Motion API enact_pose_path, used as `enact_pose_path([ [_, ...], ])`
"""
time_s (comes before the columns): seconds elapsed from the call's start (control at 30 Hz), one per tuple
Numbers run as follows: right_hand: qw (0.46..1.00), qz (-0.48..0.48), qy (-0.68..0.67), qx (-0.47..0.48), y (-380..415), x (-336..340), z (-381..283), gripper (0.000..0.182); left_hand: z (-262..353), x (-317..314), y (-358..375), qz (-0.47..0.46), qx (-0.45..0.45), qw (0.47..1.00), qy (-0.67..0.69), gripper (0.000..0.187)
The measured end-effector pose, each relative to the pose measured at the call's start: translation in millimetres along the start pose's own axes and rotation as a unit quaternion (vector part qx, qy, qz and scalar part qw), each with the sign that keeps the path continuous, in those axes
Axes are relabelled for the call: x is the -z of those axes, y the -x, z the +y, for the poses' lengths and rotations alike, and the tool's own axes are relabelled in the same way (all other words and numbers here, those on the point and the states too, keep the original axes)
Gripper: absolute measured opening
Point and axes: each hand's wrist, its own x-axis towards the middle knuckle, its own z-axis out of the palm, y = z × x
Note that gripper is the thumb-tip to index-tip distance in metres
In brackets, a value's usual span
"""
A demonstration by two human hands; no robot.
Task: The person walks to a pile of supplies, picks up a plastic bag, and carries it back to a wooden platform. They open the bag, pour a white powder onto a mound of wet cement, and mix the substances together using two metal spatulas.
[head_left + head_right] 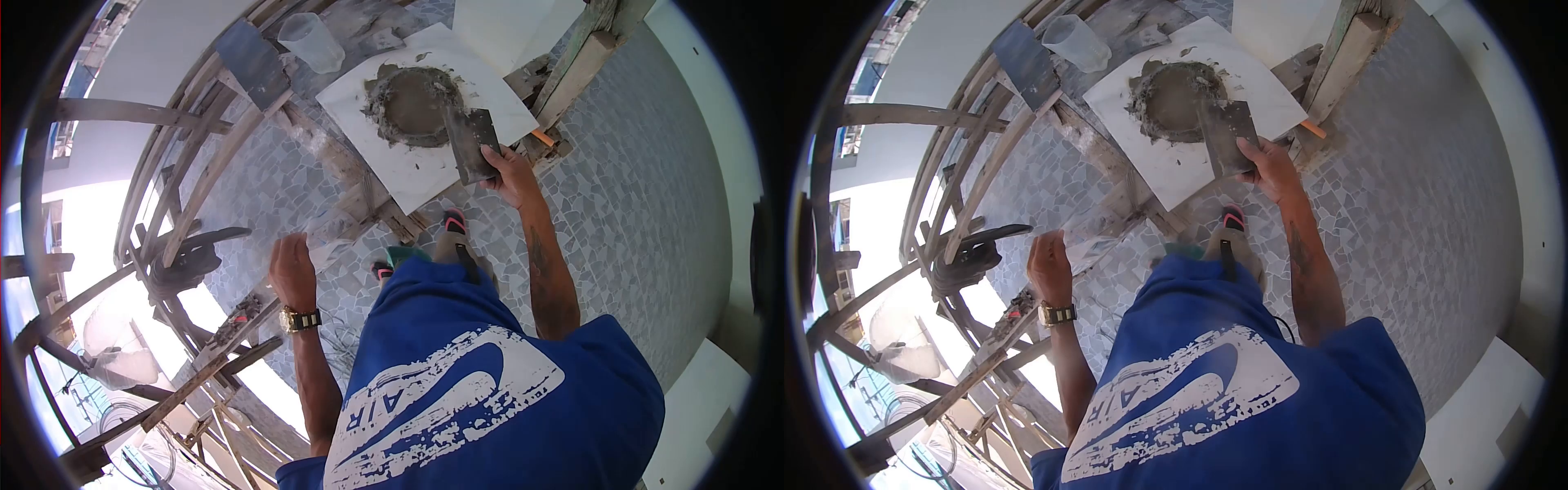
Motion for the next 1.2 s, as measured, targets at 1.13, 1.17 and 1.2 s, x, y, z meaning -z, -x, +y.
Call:
enact_pose_path([
  [1.13, 0.933, -0.262, 0.246, 0.005, 27.7, -201.1, 53.7, 0.062, -1.7, -2.6, 12.2, 0.015, -0.014, 1.0, 0.004, 0.006],
  [1.17, 0.932, -0.261, 0.252, 0.013, 28.6, -201.4, 52.1, 0.063, -1.4, -2.4, 11.9, 0.012, -0.014, 1.0, 0.003, 0.006],
  [1.2, 0.93, -0.258, 0.263, 0.011, 28.9, -202.1, 50.3, 0.063, -1.2, -2.2, 11.5, 0.009, -0.013, 1.0, 0.002, 0.006],
])
